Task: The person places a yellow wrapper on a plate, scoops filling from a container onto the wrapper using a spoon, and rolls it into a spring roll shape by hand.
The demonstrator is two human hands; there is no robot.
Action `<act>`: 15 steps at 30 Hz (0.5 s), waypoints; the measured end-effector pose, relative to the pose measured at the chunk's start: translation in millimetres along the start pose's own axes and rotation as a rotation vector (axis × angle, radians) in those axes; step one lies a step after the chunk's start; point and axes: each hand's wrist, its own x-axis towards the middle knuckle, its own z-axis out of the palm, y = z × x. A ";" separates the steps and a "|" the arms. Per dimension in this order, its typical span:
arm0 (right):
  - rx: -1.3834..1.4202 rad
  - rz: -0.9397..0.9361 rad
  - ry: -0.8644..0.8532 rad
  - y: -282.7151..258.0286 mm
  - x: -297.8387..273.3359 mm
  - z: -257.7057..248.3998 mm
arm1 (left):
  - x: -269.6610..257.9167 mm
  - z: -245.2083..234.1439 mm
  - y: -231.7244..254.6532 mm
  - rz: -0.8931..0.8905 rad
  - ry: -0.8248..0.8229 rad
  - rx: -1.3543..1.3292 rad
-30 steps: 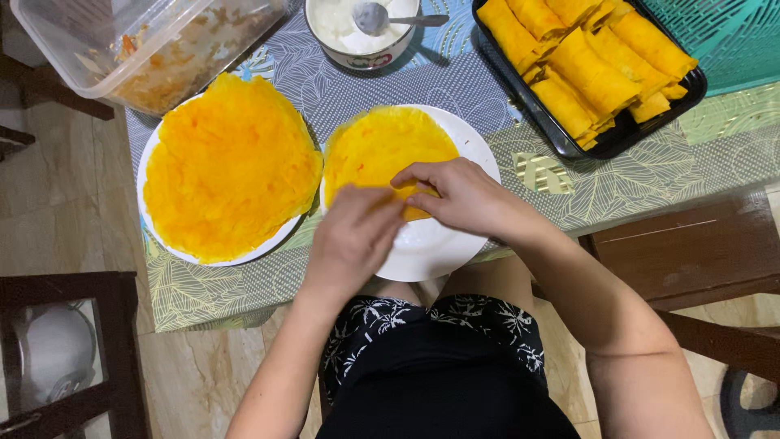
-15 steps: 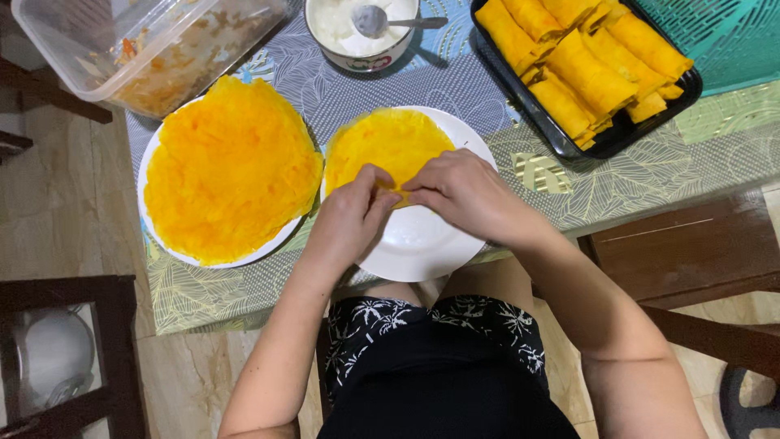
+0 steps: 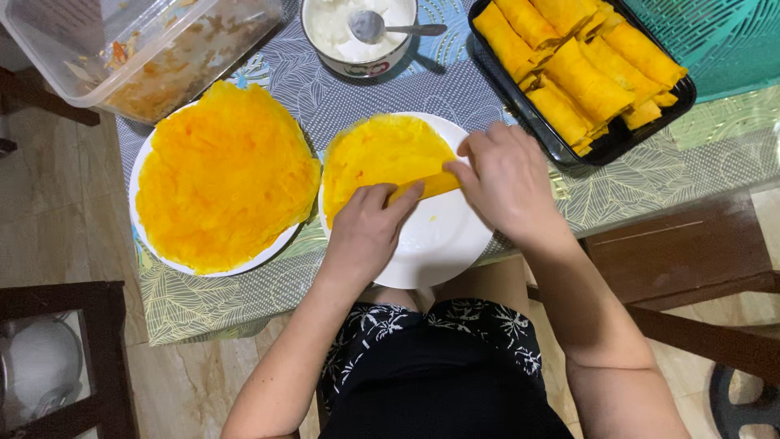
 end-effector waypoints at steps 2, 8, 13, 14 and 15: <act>-0.109 -0.046 0.047 -1.5 -6.0 2.6 | 0.7 -0.3 2.4 0.051 -0.027 0.073; -0.095 -0.071 0.071 0.9 -11.1 9.5 | 2.3 -0.4 4.2 0.046 -0.100 0.163; -0.138 -0.052 0.002 -5.7 -10.2 12.2 | -0.5 4.6 1.1 0.074 -0.075 0.184; -0.144 -0.069 0.010 -6.3 -9.3 11.7 | -1.7 5.2 1.2 0.073 -0.073 0.183; -0.145 -0.072 0.013 -7.0 -7.8 10.5 | -2.2 5.0 1.4 0.079 -0.057 0.171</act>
